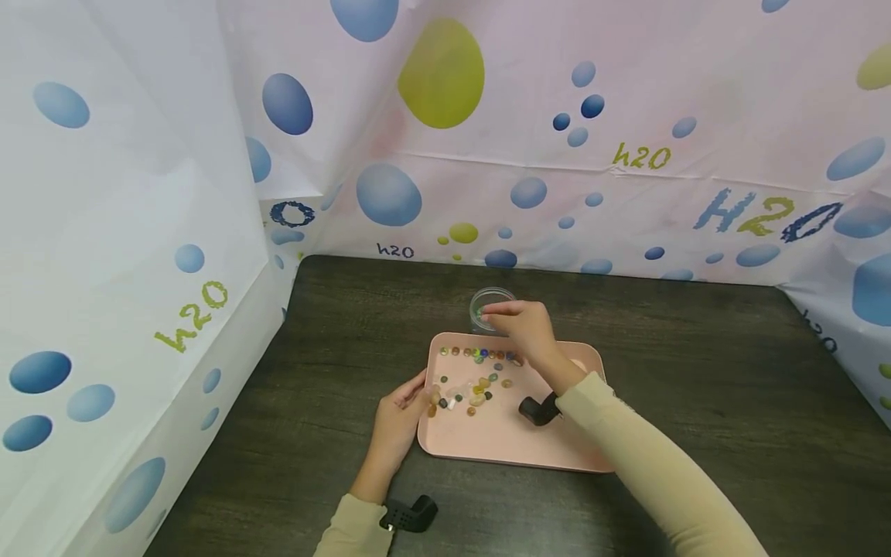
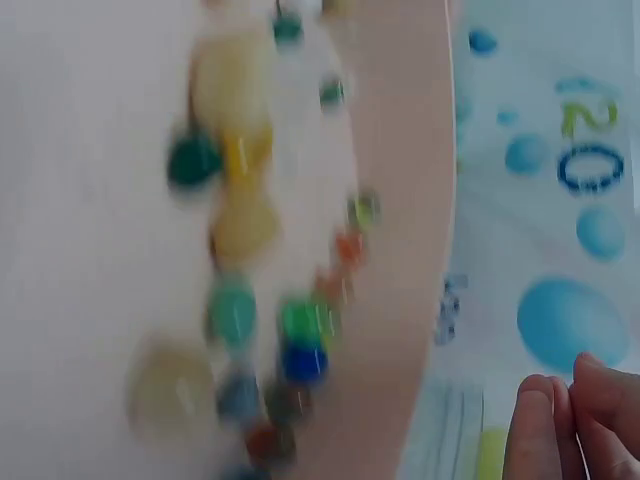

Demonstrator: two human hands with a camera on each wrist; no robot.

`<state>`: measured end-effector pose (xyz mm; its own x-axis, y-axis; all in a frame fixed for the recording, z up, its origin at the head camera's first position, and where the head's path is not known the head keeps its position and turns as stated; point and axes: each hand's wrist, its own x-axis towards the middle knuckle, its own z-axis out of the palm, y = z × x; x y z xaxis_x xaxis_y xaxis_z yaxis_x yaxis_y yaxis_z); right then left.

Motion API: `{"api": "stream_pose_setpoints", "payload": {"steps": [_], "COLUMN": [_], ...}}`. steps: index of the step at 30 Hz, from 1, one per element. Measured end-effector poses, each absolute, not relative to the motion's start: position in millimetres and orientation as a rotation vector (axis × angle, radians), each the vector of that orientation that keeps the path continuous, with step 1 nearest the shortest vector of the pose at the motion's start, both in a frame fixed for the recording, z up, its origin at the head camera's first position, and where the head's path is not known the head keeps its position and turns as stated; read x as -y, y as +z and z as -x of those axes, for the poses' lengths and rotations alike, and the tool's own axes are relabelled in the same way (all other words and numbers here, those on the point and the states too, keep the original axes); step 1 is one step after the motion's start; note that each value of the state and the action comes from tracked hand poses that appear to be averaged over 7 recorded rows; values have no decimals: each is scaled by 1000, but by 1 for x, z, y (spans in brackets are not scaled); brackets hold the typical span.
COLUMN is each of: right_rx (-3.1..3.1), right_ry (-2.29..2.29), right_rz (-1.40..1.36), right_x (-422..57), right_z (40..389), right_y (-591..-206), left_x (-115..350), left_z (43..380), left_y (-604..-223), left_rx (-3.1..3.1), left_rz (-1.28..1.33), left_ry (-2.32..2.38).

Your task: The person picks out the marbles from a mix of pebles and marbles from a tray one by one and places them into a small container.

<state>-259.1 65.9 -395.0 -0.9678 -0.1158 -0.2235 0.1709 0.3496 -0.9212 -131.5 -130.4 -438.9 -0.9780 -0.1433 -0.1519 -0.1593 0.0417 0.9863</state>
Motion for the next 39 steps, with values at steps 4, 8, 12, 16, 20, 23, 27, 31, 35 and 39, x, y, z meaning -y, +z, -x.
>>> {"api": "stream_pose_setpoints", "payload": {"steps": [4, 8, 12, 16, 20, 23, 27, 31, 35, 39], "right_rx": [-2312, -2403, -2497, -2470, -2491, -2500, -2509, -2528, -2532, -2546], "right_ry": [-1638, -1488, -1365, -1418, -1435, -1443, -1425, -1383, -1357, -1339], "right_rz": [31, 81, 118, 158, 167, 180, 224, 230, 255, 286], "right_x": [-49, -34, -23, -17, -15, -14, -10, -7, -6, -5], "right_z": [246, 240, 239, 239, 240, 239, 237, 237, 236, 236], "right_y": [-402, -414, -427, -438, -444, -444, -444, -445, -446, -447], "left_x": [131, 132, 133, 133, 133, 132, 132, 133, 133, 133], "left_z": [132, 132, 131, 131, 131, 130, 131, 131, 131, 131], "left_y": [-440, -441, -442, -443, -444, -444, -443, -443, -444, -445], "left_rx": [-2270, -2264, -2253, -2243, -2240, -2257, -2264, -2257, -2265, -2255], "left_rz": [319, 303, 305, 305, 291, 294, 299, 292, 297, 296], "left_ry": [2134, 2139, 2143, 2140, 2134, 2122, 2119, 2127, 2127, 2135]}}
